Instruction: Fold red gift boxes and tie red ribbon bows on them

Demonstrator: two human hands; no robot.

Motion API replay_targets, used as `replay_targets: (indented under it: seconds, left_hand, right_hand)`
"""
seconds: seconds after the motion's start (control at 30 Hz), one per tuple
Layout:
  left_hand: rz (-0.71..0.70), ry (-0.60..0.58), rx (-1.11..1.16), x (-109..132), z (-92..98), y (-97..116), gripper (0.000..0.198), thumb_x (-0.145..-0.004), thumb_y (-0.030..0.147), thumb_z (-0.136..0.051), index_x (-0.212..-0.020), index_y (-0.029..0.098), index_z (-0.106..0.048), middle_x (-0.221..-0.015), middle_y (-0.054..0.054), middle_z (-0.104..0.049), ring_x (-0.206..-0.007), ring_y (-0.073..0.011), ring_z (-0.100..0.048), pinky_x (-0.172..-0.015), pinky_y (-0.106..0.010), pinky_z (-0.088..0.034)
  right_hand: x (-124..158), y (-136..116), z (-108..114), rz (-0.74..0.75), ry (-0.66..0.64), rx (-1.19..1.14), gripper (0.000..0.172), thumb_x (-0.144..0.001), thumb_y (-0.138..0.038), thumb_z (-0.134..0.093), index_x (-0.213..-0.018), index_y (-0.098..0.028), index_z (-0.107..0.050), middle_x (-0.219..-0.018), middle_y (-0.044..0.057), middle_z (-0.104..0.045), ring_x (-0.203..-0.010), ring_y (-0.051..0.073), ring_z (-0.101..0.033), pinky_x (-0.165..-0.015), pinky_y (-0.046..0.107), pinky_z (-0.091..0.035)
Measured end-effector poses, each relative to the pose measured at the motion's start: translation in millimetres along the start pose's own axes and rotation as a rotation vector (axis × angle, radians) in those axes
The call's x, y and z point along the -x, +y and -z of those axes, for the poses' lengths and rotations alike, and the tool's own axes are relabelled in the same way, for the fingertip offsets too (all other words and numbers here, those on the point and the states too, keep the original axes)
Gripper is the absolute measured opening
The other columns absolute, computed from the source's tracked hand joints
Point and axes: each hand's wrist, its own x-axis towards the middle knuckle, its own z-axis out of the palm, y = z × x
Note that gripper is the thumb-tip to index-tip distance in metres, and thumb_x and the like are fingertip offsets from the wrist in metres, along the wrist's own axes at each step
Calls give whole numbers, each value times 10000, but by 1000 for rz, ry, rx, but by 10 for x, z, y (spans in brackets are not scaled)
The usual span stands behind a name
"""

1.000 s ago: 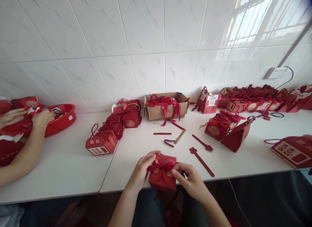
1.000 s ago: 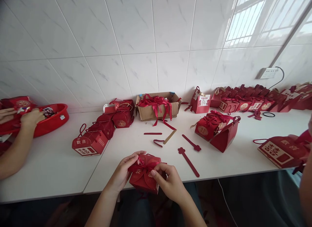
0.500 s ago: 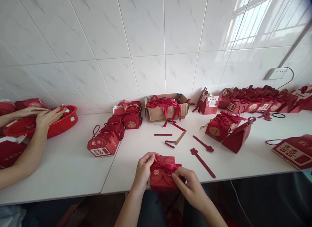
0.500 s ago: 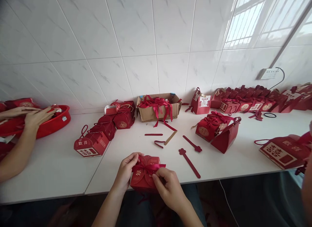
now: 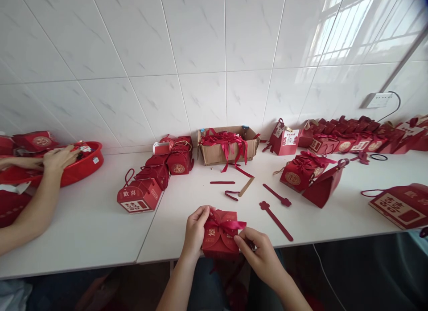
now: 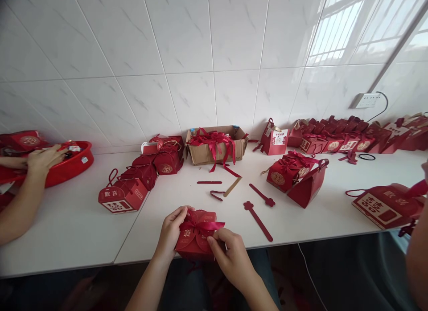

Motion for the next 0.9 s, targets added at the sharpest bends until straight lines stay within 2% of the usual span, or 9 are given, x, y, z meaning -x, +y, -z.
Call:
replay_targets:
  seconds: [0.13,0.2,0.3,0.37,0.47,0.57,0.67,0.83,0.9]
  left_hand:
    - [-158,2,-192,27,88,8,323,-771,431,-636,-948,161,-637,-976,-76,-684,-935,-214,-626,-794,-288,-468]
    - [-245,60,-205,56,165,-31,391,-768,452,-640,-1048,189,-568,-1079,-85,-650,-1027,-215,-599,-869,-308,-452]
    - [-252,100,-163,125,299,-151,443,-830,508,-540,-1158,215,-490,-1160,-91,-617,-1082,-212,-581,-922,-336,-437]
    - [-185,74,-197,175,375,-257,423,-850,525,-495,-1114,197,-542,-1127,-92,-639,-1050,-225,-600,-892,-335,-453]
    - [-127,-55,-286,221,431,-391,405,-836,516,-523,-1015,170,-637,-1036,-86,-687,-965,-245,-630,-807,-319,-486]
    - [-155,-163,-325,219,437,-436,422,-844,510,-510,-1013,165,-683,-1035,-82,-703,-968,-254,-632,-812,-318,-496]
    - [-137,-160,-349,195,448,-418,465,-859,523,-470,-1074,171,-684,-1108,-83,-689,-1065,-256,-603,-945,-346,-458]
    - [-105,-161,-438,193,488,-402,446,-881,491,-449,-1128,191,-667,-1162,-91,-668,-1131,-252,-575,-1049,-396,-382]
    - [-113,-158,-450,204,489,-402,421,-877,482,-463,-1102,199,-679,-1148,-92,-674,-1133,-257,-576,-1050,-406,-381]
  right_hand:
    - [69,68,-42,-59,9,-164,201,-870,-354,-560,-1015,-224,-511,-645,-46,-454,-589,118,-409,-564,238,-343]
    - [104,156,-83,-71,30,-303,475,-829,-360,-626,-1225,-274,-377,-695,-55,-456,-604,118,-429,-576,237,-372]
    - [129,358,-119,-98,48,-406,790,-674,-380,-780,-1294,-324,-292,-925,-10,-497,-634,107,-463,-587,249,-408]
    - [121,483,-112,-149,28,-370,1030,-563,-368,-851,-1367,-326,-208,-1000,16,-508,-647,117,-491,-600,269,-427]
    - [88,558,-84,-222,-85,-313,1217,-551,-357,-857,-1449,-275,-40,-867,3,-567,-667,168,-546,-638,318,-467]
    - [60,519,-74,-188,-168,-303,1142,-579,-350,-833,-1453,-267,-103,-925,34,-610,-749,211,-601,-676,357,-506]
    - [0,507,-34,-136,-113,-304,1016,-609,-304,-812,-1413,-261,-192,-1025,59,-619,-811,220,-621,-711,366,-521]
    - [-485,631,401,-155,147,-305,886,-587,-361,-821,-1300,-215,-316,-955,73,-636,-723,209,-640,-617,348,-549]
    - [-787,662,684,-126,397,-236,903,-587,-429,-806,-1320,-227,-319,-1088,102,-600,-800,223,-649,-645,358,-562]
